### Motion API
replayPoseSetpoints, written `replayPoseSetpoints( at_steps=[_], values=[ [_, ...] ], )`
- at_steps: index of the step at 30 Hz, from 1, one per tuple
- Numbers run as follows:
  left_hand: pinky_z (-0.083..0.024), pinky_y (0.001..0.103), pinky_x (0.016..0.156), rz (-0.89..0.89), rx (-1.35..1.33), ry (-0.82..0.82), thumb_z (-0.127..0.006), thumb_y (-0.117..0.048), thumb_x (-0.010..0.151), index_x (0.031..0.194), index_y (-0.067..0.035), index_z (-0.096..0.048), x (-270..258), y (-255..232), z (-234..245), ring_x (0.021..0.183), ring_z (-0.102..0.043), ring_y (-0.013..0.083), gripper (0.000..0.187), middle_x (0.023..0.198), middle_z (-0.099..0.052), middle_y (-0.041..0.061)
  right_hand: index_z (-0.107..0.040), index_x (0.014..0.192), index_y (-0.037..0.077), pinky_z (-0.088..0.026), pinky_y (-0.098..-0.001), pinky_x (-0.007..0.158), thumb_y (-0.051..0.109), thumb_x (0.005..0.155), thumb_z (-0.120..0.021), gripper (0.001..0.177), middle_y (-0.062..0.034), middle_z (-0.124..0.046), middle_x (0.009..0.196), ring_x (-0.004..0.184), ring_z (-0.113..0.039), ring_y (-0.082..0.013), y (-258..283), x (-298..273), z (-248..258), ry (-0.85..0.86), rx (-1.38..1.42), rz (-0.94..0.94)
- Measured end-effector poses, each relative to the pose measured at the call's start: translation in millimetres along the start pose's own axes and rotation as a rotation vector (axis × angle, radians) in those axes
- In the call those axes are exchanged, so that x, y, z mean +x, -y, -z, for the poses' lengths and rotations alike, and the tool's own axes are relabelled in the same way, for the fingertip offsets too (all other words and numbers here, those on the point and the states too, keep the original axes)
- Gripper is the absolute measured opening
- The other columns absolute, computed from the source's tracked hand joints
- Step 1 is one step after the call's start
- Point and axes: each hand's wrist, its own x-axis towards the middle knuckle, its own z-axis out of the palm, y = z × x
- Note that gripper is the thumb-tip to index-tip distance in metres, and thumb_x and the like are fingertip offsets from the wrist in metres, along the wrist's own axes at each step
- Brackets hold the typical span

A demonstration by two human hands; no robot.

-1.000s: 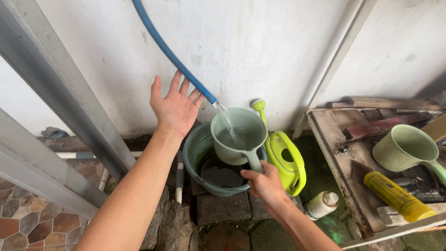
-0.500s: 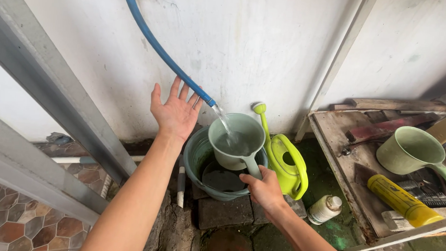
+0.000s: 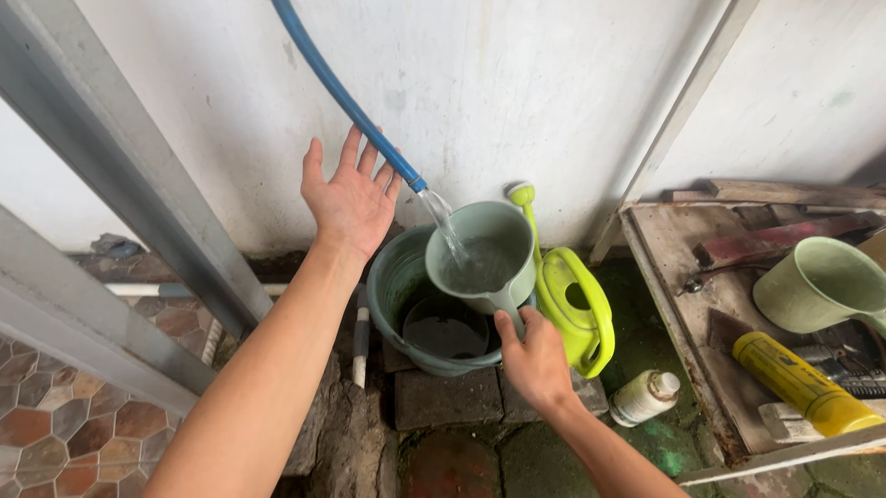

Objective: Filling a ladle with water and liquid fertilizer to water a potted plant

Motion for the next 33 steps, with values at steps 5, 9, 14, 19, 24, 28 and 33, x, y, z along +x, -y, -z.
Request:
replayPoseSetpoints(
  at_steps=[5, 9, 14, 19, 24, 28, 33],
  values=[
    [0.002, 0.052, 0.127, -0.054, 0.394, -0.061, -0.032, -0.060, 0.103, 0.165, -0.024, -0.019, -3.2, -1.7, 1.2, 0.159, -0.005, 0.0371, 0.073, 0.173, -0.011, 0.006, -0.066, 0.089, -0.001, -0.051, -0.0523, 0.067, 0.034, 0.099, -0.058, 0.037, -0.0259, -0.067, 0.073, 0.077, -0.068, -0.0442, 11.1, -6.2, -3.9, -0.040, -0.150, 0.009],
    [0.006, 0.058, 0.125, -0.091, 0.600, -0.078, -0.032, -0.055, 0.107, 0.166, -0.016, -0.016, -5.9, -2.1, 11.9, 0.158, 0.001, 0.0416, 0.072, 0.174, -0.002, 0.013, -0.066, 0.100, 0.000, -0.056, -0.0607, 0.081, 0.037, 0.097, -0.060, 0.037, -0.0318, -0.072, 0.085, 0.094, -0.071, -0.0521, 19.1, -17.5, -4.6, -0.068, -0.310, 0.014],
    [-0.002, 0.057, 0.128, -0.033, 0.643, -0.066, -0.033, -0.049, 0.108, 0.166, -0.014, -0.009, -16.5, -7.1, 5.1, 0.157, -0.003, 0.0445, 0.072, 0.173, -0.001, 0.014, -0.063, 0.105, 0.007, -0.058, -0.0582, 0.077, 0.043, 0.096, -0.059, 0.038, -0.0289, -0.072, 0.084, 0.091, -0.072, -0.0505, -25.1, 7.8, -13.2, -0.060, -0.402, 0.018],
    [-0.010, 0.049, 0.128, 0.002, 0.612, -0.113, -0.040, -0.051, 0.107, 0.164, -0.018, -0.020, 10.3, 5.4, 40.1, 0.156, -0.014, 0.0407, 0.069, 0.171, -0.017, 0.013, -0.062, 0.104, 0.005, -0.058, -0.0578, 0.068, 0.040, 0.096, -0.059, 0.036, -0.0289, -0.070, 0.080, 0.085, -0.072, -0.0517, -35.8, 10.7, -14.1, -0.053, -0.435, 0.053],
    [-0.015, 0.051, 0.128, -0.011, 0.682, -0.118, -0.048, -0.045, 0.107, 0.163, -0.016, -0.020, -2.5, -2.9, 23.2, 0.155, -0.016, 0.0436, 0.070, 0.171, -0.012, 0.015, -0.055, 0.106, 0.010, -0.058, -0.0616, 0.066, 0.046, 0.099, -0.055, 0.037, -0.0261, -0.067, 0.072, 0.077, -0.072, -0.0540, -55.0, 20.4, -21.9, -0.078, -0.627, 0.192],
    [-0.028, 0.052, 0.125, -0.107, 1.021, -0.128, -0.053, -0.027, 0.107, 0.164, -0.009, -0.014, -15.7, -1.9, 19.4, 0.152, -0.028, 0.0447, 0.071, 0.166, -0.025, 0.023, -0.050, 0.106, 0.012, -0.059, -0.0593, 0.069, 0.045, 0.102, -0.051, 0.033, -0.0200, -0.065, 0.068, 0.074, -0.073, -0.0512, -41.6, 18.8, -6.4, -0.076, -0.765, 0.238],
    [-0.052, 0.044, 0.111, -0.222, 1.300, -0.110, -0.059, -0.016, 0.101, 0.160, -0.015, -0.019, -11.6, 5.1, 36.8, 0.137, -0.058, 0.0310, 0.072, 0.162, -0.038, 0.009, -0.047, 0.104, 0.009, -0.042, -0.0430, 0.038, 0.030, 0.111, -0.042, 0.022, -0.0046, -0.054, 0.053, 0.038, -0.045, -0.0234, -21.9, 16.6, 13.6, -0.001, -0.781, 0.309]
  ],
)
